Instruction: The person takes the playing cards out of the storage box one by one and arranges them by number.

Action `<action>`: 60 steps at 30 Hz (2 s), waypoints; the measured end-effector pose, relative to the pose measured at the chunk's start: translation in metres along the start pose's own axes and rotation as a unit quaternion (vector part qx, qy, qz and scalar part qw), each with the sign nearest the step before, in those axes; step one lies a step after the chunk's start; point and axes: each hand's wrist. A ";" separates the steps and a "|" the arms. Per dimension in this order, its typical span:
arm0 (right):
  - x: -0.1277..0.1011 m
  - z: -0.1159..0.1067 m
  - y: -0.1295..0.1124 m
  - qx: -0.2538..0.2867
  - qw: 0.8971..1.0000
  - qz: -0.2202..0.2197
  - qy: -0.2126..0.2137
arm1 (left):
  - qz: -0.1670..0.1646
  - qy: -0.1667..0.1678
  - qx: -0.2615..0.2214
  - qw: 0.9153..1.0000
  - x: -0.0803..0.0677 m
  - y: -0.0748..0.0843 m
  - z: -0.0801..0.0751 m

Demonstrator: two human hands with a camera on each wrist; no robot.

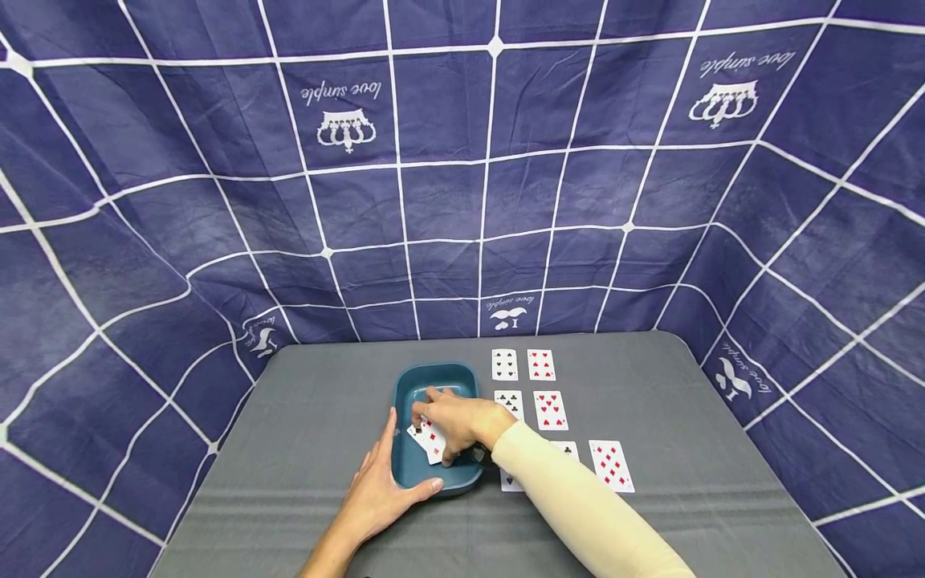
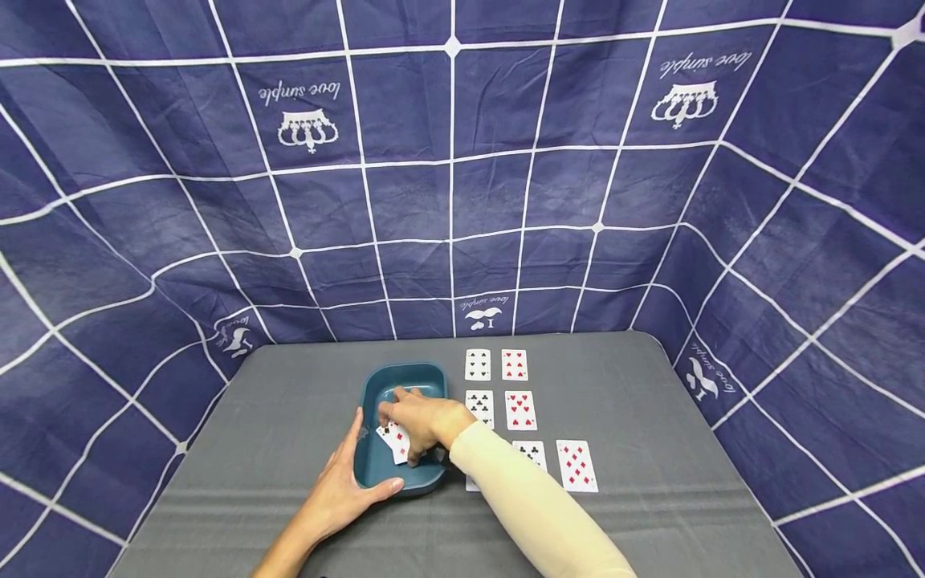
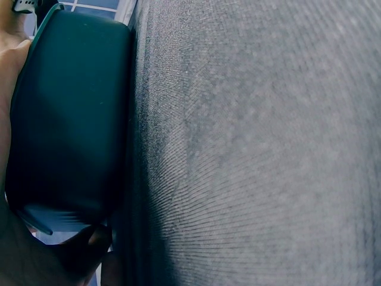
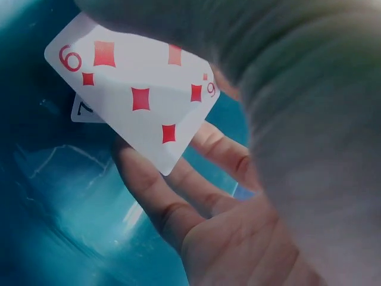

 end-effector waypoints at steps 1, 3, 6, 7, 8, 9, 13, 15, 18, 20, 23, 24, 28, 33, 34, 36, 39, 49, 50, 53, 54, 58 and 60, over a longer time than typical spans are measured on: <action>0.000 0.000 0.000 0.001 1.000 -0.001 0.001 | -0.001 -0.001 0.000 1.000 0.000 0.000 0.000; 0.000 -0.001 0.000 0.002 1.000 -0.001 0.001 | -0.002 -0.001 -0.001 1.000 0.000 0.000 0.000; -0.001 -0.003 0.002 0.004 1.000 0.001 -0.001 | -0.003 0.000 0.000 1.000 0.001 0.000 0.000; -0.001 -0.004 0.002 0.007 1.000 0.000 -0.001 | -0.002 0.001 0.000 1.000 0.001 0.000 0.000; -0.001 -0.004 0.003 0.010 1.000 0.000 0.001 | -0.002 0.003 -0.001 1.000 0.001 -0.001 0.000; -0.002 -0.005 0.004 0.014 1.000 0.000 0.002 | 0.000 0.005 0.000 1.000 0.001 -0.001 0.001; -0.004 -0.007 0.010 0.028 0.999 -0.009 0.015 | 0.000 0.009 -0.003 1.000 0.001 -0.002 0.003; -0.006 -0.009 0.013 0.037 0.999 -0.016 0.024 | 0.001 0.011 -0.004 1.000 0.001 -0.002 0.005; -0.009 -0.012 0.018 0.045 0.998 -0.027 0.038 | 0.000 0.012 -0.004 1.000 0.001 -0.002 0.005; -0.011 -0.014 0.021 0.047 0.997 -0.036 0.052 | 0.002 0.013 -0.004 1.000 0.000 -0.003 0.005; -0.016 -0.018 0.027 0.058 0.995 -0.042 0.072 | 0.002 0.012 0.002 1.000 0.000 -0.001 0.005; -0.018 -0.019 0.029 0.064 0.994 -0.041 0.079 | 0.003 0.013 0.003 1.000 -0.001 -0.001 0.005; -0.026 -0.026 0.035 0.092 0.990 -0.032 0.099 | 0.006 0.016 0.005 1.000 -0.001 0.000 0.005; -0.035 -0.032 0.044 0.114 0.986 -0.032 0.121 | 0.003 0.013 0.003 1.000 0.001 0.000 0.004; -0.037 -0.033 0.046 0.116 0.985 -0.036 0.125 | 0.002 0.012 0.002 1.000 0.000 0.000 0.004; -0.040 -0.033 0.051 0.119 0.983 -0.041 0.134 | 0.004 0.012 0.002 1.000 0.000 0.000 0.004; -0.044 -0.034 0.057 0.117 0.982 -0.045 0.144 | 0.006 0.013 0.004 1.000 0.000 0.000 0.004; -0.059 -0.041 0.076 0.126 0.978 -0.029 0.164 | 0.004 0.013 0.003 1.000 0.000 0.001 0.003; -0.061 -0.042 0.078 0.127 0.977 -0.026 0.167 | 0.004 0.013 0.003 1.000 0.000 0.000 0.003; -0.067 -0.043 0.085 0.135 0.975 -0.012 0.178 | 0.006 0.016 0.007 1.000 0.001 0.000 0.004; -0.068 -0.043 0.088 0.137 0.974 -0.007 0.183 | 0.006 0.017 0.007 1.000 0.001 0.000 0.004; -0.076 -0.043 0.100 0.132 0.971 0.005 0.197 | 0.009 0.021 0.005 1.000 0.001 -0.001 0.005; -0.080 -0.042 0.106 0.125 0.971 0.008 0.202 | 0.009 0.020 0.003 1.000 0.000 -0.001 0.005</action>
Point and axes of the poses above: each hand's wrist, its own x-axis towards the middle knuckle, its own z-axis out of the palm, y = z × x, and after that the axes turned 13 degrees about y, right-handed
